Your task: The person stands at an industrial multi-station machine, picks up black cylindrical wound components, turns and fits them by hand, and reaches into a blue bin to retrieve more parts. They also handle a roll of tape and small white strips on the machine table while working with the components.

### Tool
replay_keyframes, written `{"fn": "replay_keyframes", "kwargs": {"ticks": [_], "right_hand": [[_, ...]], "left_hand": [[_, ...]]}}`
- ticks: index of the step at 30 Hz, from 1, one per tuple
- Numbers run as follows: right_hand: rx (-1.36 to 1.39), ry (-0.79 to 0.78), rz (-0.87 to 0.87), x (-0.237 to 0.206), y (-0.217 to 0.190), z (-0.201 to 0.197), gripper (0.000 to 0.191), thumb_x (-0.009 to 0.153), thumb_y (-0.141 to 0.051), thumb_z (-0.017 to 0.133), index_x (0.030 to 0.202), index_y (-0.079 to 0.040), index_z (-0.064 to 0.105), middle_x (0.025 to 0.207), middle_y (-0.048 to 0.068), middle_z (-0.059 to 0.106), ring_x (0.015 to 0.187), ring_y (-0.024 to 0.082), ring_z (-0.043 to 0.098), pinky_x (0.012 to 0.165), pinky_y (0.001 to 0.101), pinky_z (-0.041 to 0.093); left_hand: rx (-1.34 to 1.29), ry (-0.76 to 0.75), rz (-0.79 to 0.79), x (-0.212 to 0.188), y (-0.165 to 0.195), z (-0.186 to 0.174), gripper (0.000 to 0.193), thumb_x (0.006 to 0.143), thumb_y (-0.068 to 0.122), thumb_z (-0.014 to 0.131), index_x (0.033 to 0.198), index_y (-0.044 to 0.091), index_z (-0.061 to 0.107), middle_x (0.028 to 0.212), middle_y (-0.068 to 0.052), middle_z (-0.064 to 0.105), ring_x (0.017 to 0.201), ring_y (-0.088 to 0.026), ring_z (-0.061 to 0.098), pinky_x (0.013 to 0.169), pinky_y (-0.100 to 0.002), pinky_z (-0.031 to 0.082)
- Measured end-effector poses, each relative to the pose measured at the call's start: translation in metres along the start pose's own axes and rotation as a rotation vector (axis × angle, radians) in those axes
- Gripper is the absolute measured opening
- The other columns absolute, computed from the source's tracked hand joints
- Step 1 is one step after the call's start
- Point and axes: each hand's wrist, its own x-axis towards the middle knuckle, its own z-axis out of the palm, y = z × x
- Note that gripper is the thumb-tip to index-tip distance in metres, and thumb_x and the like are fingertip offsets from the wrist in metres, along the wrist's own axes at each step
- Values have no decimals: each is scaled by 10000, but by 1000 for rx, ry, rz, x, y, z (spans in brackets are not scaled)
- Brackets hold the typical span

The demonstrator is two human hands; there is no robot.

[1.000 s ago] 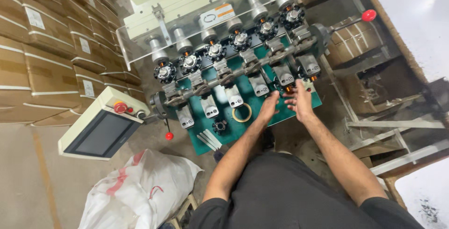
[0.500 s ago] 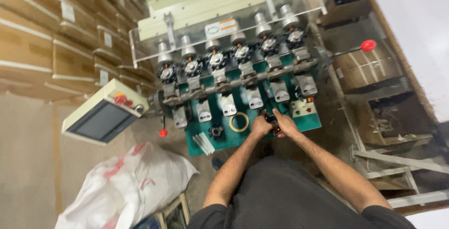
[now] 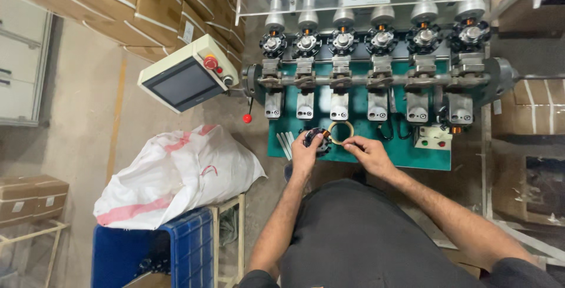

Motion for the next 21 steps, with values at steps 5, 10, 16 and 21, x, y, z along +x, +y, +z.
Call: {"fn": "replay_keyframes", "kwargs": {"ticks": [5,10,16,21], "right_hand": [[-17,-142,-184,44,-29,12,238,970,-227,672,1109,-46,738,957,71,781,850,129,714,750,299,565],[-524,-109,-528,53,-77,11,196,877,-189,728,1060,-131,764,874,80,750,781,262,723,616,374,562],[-660,129,-734,54,-118,38,218,836,-146,733,1053,-138,717,719,45,651,637,265,666,503,407,506],[-673,148,-711,38,-131,64,162,830,-154,766,968,-99,702,703,54,642,620,271,652,528,414,505]], "left_hand": [[-344,-250,-308,-13,-4,-18,184,980,165,695,1103,28,702,887,-65,727,709,-138,691,522,-286,583],[-291,92,-45,-14,9,-28,281,899,167,694,1164,124,613,989,-47,718,724,-129,715,494,-323,596],[-629,-135,-561,-2,40,-56,588,861,603,486,1108,108,686,1030,-80,717,824,-176,748,610,-347,652],[-531,-122,-279,-6,41,-47,280,945,314,684,1152,131,637,1041,-22,690,864,-99,672,616,-256,519]]}}
